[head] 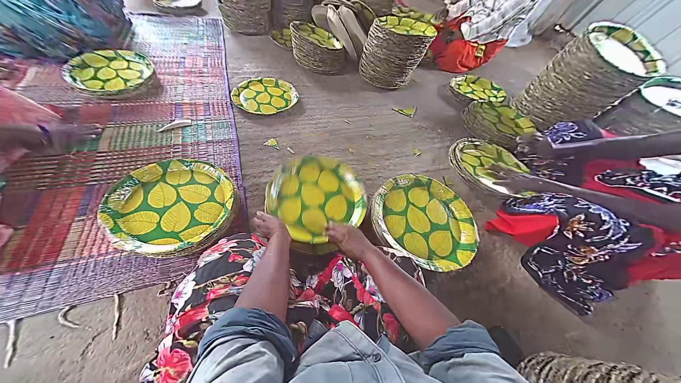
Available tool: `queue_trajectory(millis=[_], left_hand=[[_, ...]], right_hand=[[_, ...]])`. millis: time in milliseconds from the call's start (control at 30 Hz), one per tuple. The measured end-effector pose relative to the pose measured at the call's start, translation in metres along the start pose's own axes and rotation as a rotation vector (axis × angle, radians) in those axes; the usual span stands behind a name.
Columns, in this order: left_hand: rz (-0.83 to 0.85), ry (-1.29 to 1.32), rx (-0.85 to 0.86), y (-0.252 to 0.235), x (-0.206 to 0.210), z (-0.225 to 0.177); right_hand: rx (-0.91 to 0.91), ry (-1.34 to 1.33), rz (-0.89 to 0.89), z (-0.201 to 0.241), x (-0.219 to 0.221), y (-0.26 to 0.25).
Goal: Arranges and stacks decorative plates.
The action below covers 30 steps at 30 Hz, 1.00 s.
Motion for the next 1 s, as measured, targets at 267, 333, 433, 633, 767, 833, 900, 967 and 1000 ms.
queue_trajectory(millis=[267, 333, 433, 633, 767, 833, 900, 967, 1000], left_hand=[[0.283, 0.176, -0.298, 0.016, 0.006, 0.015], [0.296, 0.229, -0.279, 0.022, 0.005, 0.005], [0.181, 0.354, -0.218, 0.029, -0.006, -0.015], [-0.188, 0.839, -0.231, 0.012, -0.050, -0.045], [-0.027, 0.775, -0.295, 0.014, -0.046, -0.038], [0.181, 0.691, -0.249, 0.025, -0.034, -0.035], [0.323, 0.555, -0.198, 0.034, -0.022, -0.034], [0.421, 0.381, -0.152, 0.041, -0.013, -0.027], [0.462, 0.303, -0.135, 0.043, -0.009, -0.026]], right_hand=[[0.369, -0.203, -0.177, -0.017, -0.023, 0.009], [0.405, -0.204, -0.403, -0.028, -0.032, 0.015], [0.495, -0.227, -0.664, -0.038, -0.042, 0.024], [0.647, -0.270, -0.797, -0.045, -0.054, 0.035], [0.934, -0.263, -0.723, -0.054, -0.060, 0.046], [1.079, -0.287, -0.604, -0.064, -0.057, 0.046], [1.137, -0.235, -0.446, -0.069, -0.051, 0.041], [1.108, -0.145, -0.350, -0.066, -0.048, 0.041], [1.078, -0.112, -0.332, -0.062, -0.049, 0.039]])
Point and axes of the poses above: each hand's wrist, its own y-axis away from the middle knuckle, its own x-axis out of the palm, z = x × y, the point moved 3 cm from there along -y, towards the middle knuckle, and after that the axes turned 3 degrees about -z, right-handed, at the moved point
